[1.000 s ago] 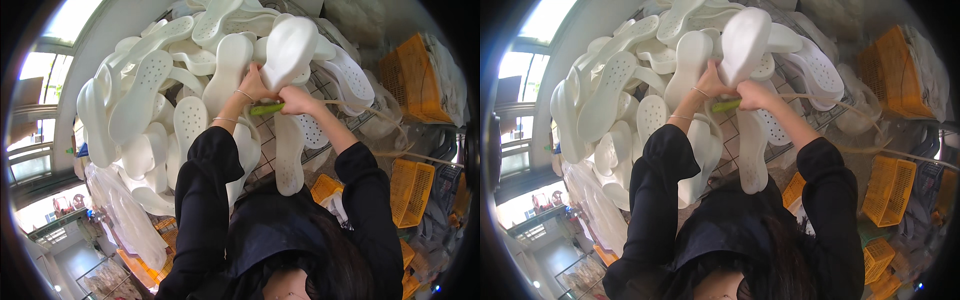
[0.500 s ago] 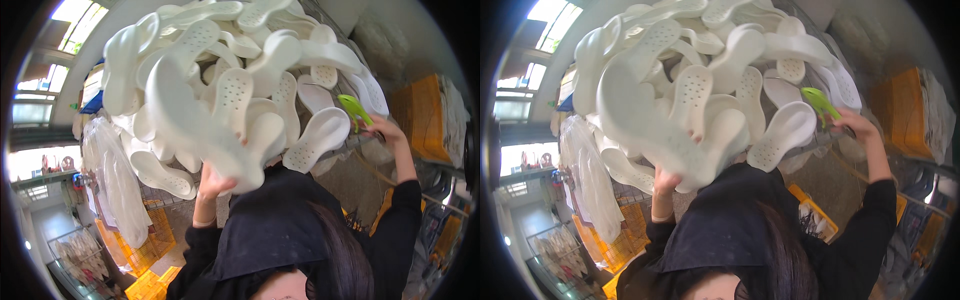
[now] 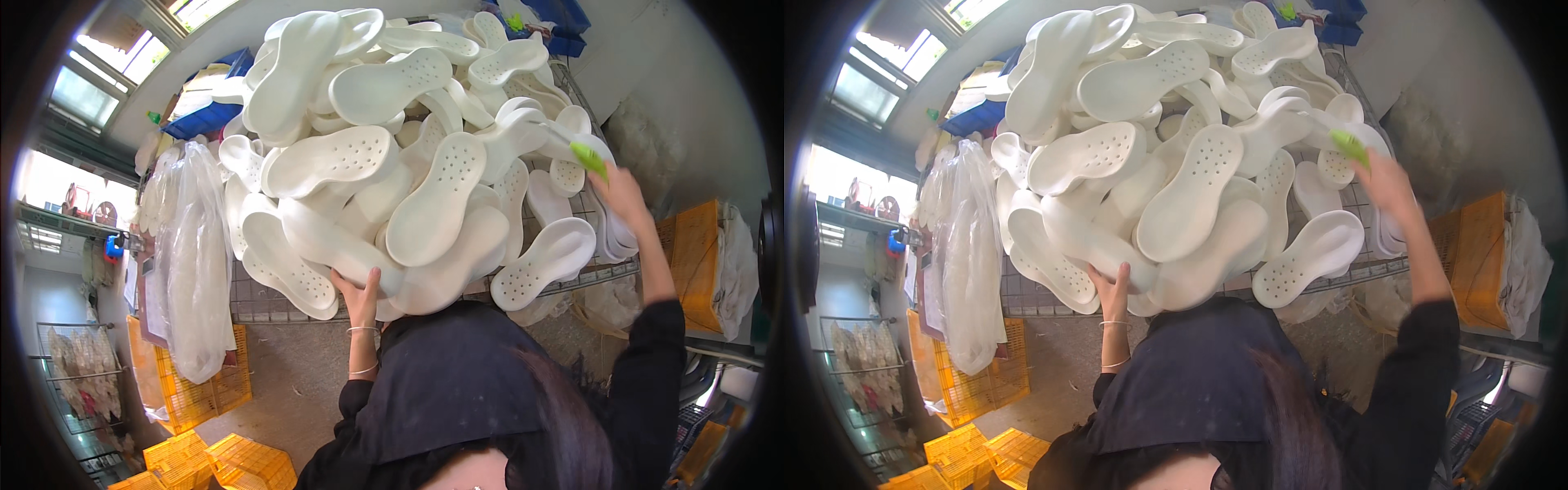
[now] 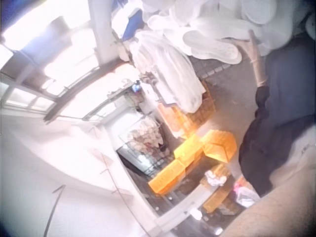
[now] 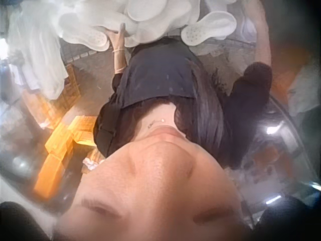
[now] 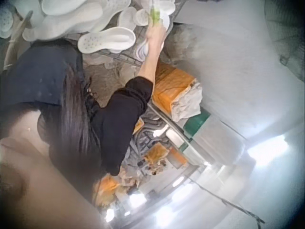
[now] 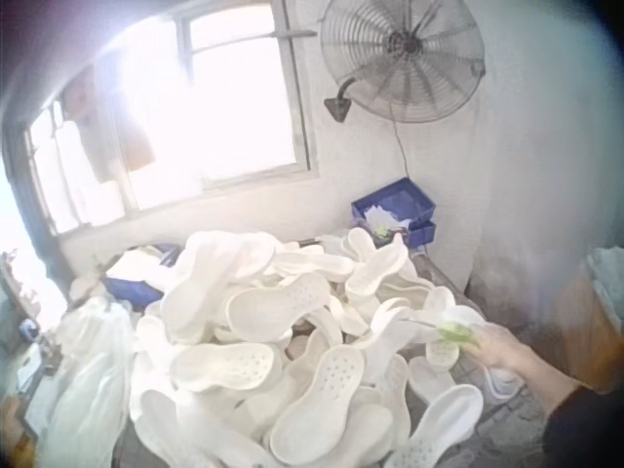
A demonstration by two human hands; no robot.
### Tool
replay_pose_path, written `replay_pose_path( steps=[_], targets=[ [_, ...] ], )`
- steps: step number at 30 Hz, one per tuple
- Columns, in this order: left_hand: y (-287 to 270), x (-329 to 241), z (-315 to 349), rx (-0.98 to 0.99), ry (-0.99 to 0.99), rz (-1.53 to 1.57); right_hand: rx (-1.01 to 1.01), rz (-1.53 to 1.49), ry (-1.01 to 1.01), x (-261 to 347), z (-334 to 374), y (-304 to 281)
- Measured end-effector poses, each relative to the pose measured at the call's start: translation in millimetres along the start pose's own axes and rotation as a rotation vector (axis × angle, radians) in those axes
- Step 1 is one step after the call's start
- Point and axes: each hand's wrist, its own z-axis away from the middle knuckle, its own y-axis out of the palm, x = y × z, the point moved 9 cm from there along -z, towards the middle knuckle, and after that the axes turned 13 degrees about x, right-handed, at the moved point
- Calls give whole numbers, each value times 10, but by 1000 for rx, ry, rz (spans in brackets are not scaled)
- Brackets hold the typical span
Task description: The person picks up white slipper soles from a pile, places them into a plastic bag, and stacks them. The person repeats this process multiple times, handling the soles one at a time or in small groups.
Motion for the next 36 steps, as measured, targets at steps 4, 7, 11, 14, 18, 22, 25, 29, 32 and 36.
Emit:
replay_pose_path(
  steps=[4,7,11,14,18,22,25,29,32,36],
  targets=[
    [-33,117,-72,11,-39,67,-86,-513,-203,646,-209,-200],
    [-103,280,-129,6,-154,218,116,1,-722,1809,623,108],
    [-118,308,-219,79,-90,332,-143,118,-836,1469,450,-109],
    [-99,339,-226,124,-70,402,-79,-62,-160,-63,-1085,-277],
    [-48,217,-226,237,32,506,-377,178,-297,309,-1717,-472],
    [-26,200,-212,302,-50,569,-339,-34,-602,2205,-224,-650],
    [-15,159,-212,312,-60,568,-71,485,-1094,2897,1013,-139],
    [-16,216,-226,212,-102,518,-57,188,-603,1784,271,-351],
    [-21,173,-245,160,-73,492,-342,-16,-319,753,-57,-399],
    [-78,-6,-132,177,-72,555,-63,90,-327,742,-357,159]
  ],
)
